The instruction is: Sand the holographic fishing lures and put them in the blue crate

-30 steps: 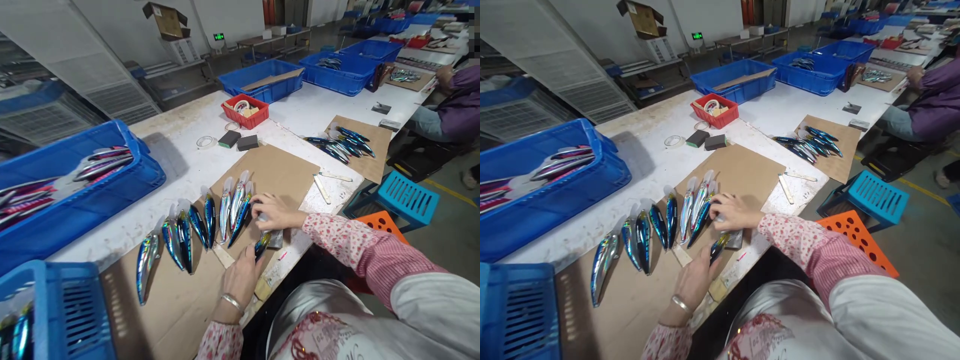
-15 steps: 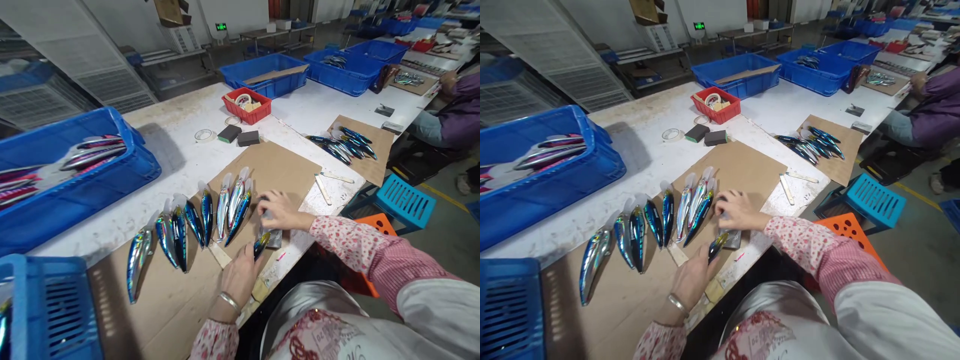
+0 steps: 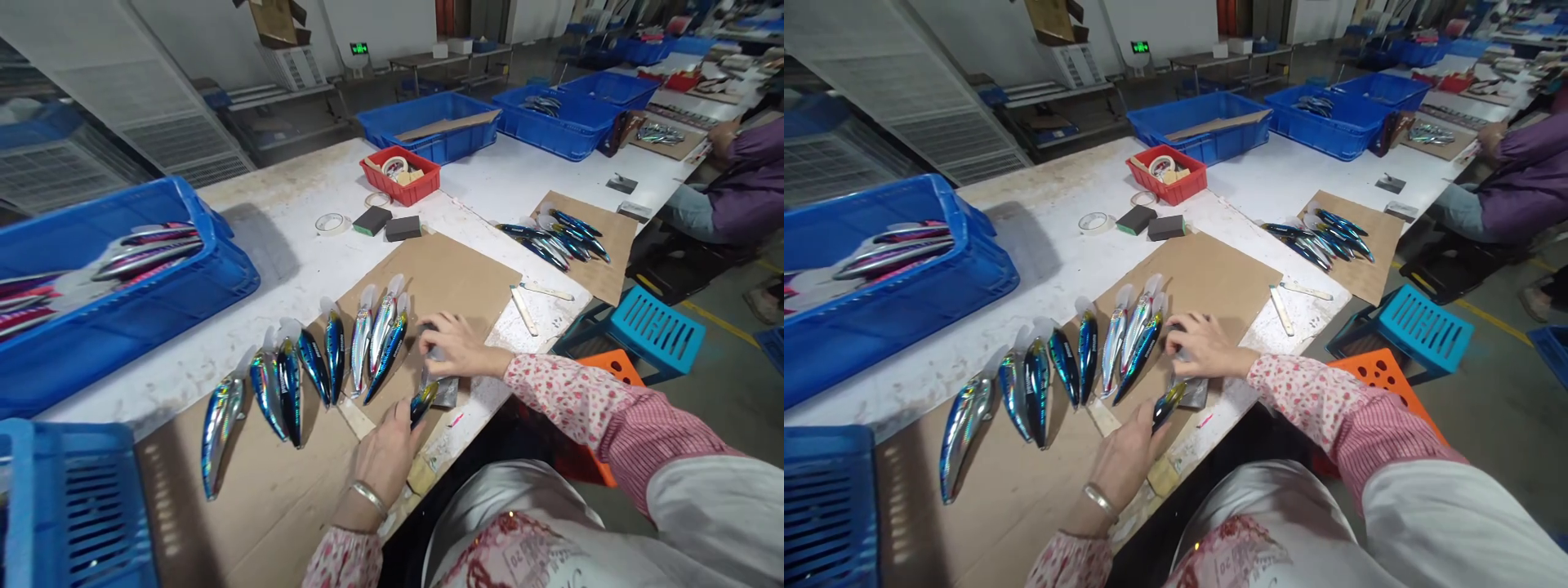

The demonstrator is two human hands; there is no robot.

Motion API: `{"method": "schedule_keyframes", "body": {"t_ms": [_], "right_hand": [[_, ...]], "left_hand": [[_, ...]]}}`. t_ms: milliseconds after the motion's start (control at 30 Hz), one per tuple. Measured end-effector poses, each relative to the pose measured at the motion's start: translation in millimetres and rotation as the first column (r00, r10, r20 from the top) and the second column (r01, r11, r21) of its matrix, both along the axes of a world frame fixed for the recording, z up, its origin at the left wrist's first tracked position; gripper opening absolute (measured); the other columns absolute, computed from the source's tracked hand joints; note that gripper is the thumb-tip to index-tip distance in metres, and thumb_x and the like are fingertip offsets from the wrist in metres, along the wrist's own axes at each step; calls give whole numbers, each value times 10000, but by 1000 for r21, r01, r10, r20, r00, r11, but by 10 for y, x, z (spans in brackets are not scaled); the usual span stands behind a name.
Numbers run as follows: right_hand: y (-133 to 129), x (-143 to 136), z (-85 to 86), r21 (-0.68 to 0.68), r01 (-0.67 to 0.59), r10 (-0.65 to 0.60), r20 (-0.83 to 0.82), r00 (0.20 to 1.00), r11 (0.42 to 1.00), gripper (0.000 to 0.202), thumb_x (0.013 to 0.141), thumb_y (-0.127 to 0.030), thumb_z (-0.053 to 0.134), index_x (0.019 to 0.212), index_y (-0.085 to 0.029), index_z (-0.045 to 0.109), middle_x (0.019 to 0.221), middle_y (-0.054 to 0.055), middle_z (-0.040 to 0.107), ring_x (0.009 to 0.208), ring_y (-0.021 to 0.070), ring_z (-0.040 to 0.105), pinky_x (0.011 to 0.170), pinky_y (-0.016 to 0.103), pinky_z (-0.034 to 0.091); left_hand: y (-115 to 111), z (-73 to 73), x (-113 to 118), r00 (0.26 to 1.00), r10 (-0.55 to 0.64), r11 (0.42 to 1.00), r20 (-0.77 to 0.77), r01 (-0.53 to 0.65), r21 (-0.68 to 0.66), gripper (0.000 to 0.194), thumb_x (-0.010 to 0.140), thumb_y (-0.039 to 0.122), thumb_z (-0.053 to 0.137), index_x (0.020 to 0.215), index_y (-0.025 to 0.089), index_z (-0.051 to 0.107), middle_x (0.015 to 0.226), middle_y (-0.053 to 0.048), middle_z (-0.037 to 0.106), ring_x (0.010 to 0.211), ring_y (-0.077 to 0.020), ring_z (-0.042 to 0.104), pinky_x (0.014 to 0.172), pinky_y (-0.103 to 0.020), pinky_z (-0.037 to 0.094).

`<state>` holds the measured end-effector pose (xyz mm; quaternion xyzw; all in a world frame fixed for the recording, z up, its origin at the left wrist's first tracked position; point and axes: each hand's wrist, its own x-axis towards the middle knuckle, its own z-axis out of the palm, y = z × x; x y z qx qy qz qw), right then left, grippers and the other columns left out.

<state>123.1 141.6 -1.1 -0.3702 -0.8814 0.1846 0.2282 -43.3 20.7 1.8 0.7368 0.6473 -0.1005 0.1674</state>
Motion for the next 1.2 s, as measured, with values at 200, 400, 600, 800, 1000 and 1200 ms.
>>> {"method": "schedule_keyframes", "body": {"t_ms": [200,400,600,800,1000,1200], "right_hand": [[-56,-54,39,85,25,-24,-19,1000,996,142,761,-290,665,878,-228,616,1313,59,480,1204,283,382,960,436,312],[-43,-30,92,7,-25,25,47,999,1000,128,749,-268,675,853,-223,616,1265,52,509,1149,267,422,925,417,338],[1,-22,79,74,-103,102,21,995,992,139,765,-277,668,884,-228,616,1312,43,485,1195,258,396,962,415,322],[-69,-65,40,107,15,-13,-16,1000,994,128,747,-273,680,851,-227,621,1296,49,503,1216,280,388,986,445,294],[105,-106,-117,-180,288,-333,-321,886,940,159,819,-367,645,841,-211,620,1156,58,543,1115,214,491,977,375,375],[167,146,-112,-274,267,-341,-272,900,924,380,841,-509,638,1093,-227,601,1242,85,480,1238,235,421,1063,415,329]], "left_hand": [[-1,-56,-15,1000,-3,1000,12,3,29,328,942,312,378,1220,169,477,1024,-108,670,856,-223,688,656,-293,486],[-5,-24,0,1000,-23,999,15,23,24,283,944,301,373,1158,174,508,1050,-94,657,868,-213,679,674,-283,487],[-7,0,16,1000,1,1000,18,-1,22,294,944,306,378,1161,160,511,1023,-103,664,914,-228,675,686,-283,484],[17,-2,23,1000,-3,1000,26,3,4,303,943,285,372,1178,144,501,1039,-119,664,910,-242,677,701,-312,491],[-54,-22,18,999,38,998,34,-40,48,319,952,342,359,1165,159,510,939,-95,675,845,-236,685,657,-289,483],[-143,-76,47,993,41,993,114,-53,105,324,961,365,355,1157,152,500,1026,-110,669,850,-217,685,638,-280,475]]}}
